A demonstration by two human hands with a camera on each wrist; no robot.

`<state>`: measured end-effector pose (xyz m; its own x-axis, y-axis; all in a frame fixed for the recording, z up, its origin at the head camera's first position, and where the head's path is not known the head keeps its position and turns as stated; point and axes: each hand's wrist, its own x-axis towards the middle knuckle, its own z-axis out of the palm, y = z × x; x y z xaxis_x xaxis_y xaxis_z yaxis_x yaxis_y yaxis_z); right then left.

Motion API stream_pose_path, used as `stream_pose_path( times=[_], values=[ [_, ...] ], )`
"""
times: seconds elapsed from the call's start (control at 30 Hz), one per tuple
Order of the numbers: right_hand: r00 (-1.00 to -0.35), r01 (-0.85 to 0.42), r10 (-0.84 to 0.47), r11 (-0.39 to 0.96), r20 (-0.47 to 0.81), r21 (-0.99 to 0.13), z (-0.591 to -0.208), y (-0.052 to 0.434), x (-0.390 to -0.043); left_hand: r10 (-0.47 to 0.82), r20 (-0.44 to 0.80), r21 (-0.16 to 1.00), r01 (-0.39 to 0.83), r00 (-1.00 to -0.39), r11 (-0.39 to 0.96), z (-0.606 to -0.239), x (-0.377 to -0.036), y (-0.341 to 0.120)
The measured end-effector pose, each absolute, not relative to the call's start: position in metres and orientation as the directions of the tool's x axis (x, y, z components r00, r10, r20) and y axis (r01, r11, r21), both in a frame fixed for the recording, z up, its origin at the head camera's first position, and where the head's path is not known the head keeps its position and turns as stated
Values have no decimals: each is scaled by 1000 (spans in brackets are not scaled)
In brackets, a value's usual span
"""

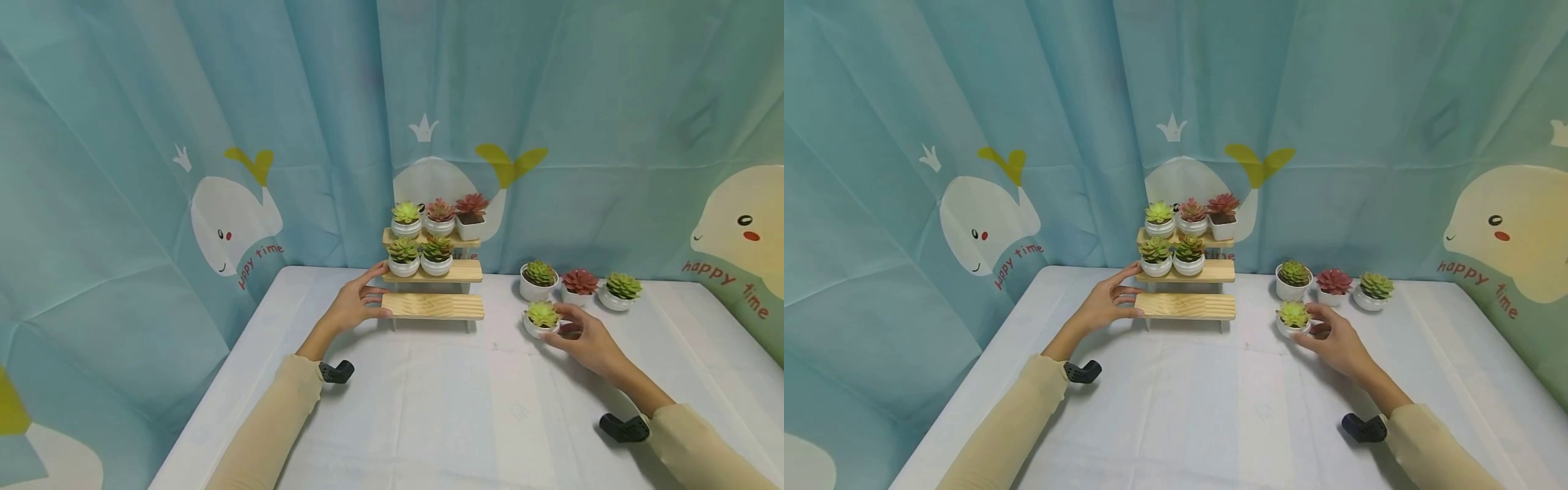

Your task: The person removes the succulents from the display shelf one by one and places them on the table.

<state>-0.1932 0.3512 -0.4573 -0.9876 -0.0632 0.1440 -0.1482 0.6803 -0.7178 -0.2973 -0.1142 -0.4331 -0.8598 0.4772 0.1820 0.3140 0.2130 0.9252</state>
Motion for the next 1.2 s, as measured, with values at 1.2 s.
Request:
stream_pose_path(
  times=[1.2],
  values=[
    [-990,-143,-111,671,91,-728,-450,353,-190,481,195,917,333,-855,219,-433,-297,-114]
  ],
)
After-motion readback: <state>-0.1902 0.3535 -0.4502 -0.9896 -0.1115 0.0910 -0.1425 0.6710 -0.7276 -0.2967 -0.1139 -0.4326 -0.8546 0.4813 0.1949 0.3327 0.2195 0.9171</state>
